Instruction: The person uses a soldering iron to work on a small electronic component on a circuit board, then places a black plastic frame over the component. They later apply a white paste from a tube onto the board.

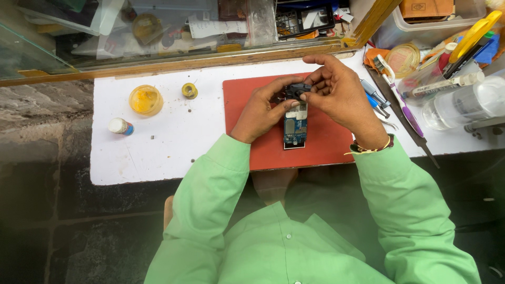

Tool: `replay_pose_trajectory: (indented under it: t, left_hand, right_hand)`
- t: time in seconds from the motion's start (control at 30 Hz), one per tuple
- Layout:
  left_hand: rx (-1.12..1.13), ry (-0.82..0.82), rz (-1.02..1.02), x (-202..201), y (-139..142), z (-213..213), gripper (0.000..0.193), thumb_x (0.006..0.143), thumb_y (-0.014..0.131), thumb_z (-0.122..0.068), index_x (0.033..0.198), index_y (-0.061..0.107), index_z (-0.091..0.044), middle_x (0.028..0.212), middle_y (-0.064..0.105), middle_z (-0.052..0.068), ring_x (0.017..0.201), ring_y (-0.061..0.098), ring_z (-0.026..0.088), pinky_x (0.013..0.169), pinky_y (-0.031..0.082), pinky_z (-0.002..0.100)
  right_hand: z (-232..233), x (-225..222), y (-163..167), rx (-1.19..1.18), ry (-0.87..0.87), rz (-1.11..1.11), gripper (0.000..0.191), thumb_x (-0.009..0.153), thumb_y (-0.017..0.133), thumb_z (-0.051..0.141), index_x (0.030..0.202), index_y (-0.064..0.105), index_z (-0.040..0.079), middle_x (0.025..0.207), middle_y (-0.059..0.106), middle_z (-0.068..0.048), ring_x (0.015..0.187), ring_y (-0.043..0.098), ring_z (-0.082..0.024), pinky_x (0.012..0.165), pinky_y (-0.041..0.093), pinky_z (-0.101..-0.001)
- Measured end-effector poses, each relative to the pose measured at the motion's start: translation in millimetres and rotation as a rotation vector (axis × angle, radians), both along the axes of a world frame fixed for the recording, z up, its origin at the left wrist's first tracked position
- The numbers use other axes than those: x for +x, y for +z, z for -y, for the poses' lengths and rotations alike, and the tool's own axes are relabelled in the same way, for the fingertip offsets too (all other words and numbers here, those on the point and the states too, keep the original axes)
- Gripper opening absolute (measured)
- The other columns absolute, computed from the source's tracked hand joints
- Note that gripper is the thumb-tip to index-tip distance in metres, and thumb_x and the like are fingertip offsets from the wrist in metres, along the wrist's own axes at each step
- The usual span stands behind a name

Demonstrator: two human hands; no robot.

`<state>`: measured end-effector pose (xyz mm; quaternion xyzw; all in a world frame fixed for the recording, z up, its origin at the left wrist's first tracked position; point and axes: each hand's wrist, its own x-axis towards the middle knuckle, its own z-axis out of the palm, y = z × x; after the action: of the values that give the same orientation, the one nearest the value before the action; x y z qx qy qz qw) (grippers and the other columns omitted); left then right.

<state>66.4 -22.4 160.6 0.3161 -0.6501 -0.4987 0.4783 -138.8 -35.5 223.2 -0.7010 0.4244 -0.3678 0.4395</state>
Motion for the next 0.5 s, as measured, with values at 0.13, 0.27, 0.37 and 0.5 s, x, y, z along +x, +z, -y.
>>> replay_pose_trajectory:
  t: [0.13,0.27,0.37,0.5]
  left_hand:
    - [-0.068,-0.011,-0.001,-0.2,-0.7,0.2,0.049,0.099,0.071,-0.004,0.146,0.056,-0.007,0.137,0.068,0.011,0.123,0.067,0.020,0.107,0.055,0.035]
    - [-0.039,0.021,0.063,-1.4,-2.0,1.2,0.051,0.098,0.070,-0.004,0.147,0.055,-0.007,0.133,0.071,0.011,0.116,0.069,0.019,0.102,0.057,0.034]
    - [-0.056,0.023,0.054,-3.1,-3.8,2.6,0.051,0.099,0.069,-0.004,0.147,0.054,-0.006,0.134,0.070,0.013,0.117,0.070,0.020,0.102,0.057,0.035]
    - [-0.084,0.060,0.102,-3.2,-7.0,4.0,0.051,0.098,0.069,-0.005,0.147,0.054,-0.006,0.133,0.070,0.014,0.118,0.071,0.022,0.102,0.057,0.035]
  right_hand:
    - [2.8,-1.5,-3.6,0.035,0.059,0.036,0.057,0.088,0.071,-0.007,0.141,0.055,0.004,0.098,0.068,-0.003,0.088,0.063,-0.007,0.080,0.053,-0.0229]
    - [4.3,-1.3,-2.6,-0.077,0.047,-0.128,0.051,0.091,0.070,-0.005,0.139,0.059,0.005,0.093,0.066,-0.005,0.082,0.058,-0.011,0.071,0.050,-0.0279]
    - [4.1,1.8,0.9,-0.217,0.057,-0.260,0.054,0.089,0.067,-0.006,0.140,0.059,0.008,0.089,0.065,-0.008,0.077,0.061,-0.017,0.069,0.052,-0.0314]
    - [-0.5,6.9,5.6,-0.280,0.012,-0.337,0.059,0.087,0.064,-0.008,0.143,0.055,0.009,0.083,0.063,-0.012,0.070,0.062,-0.027,0.066,0.050,-0.0380]
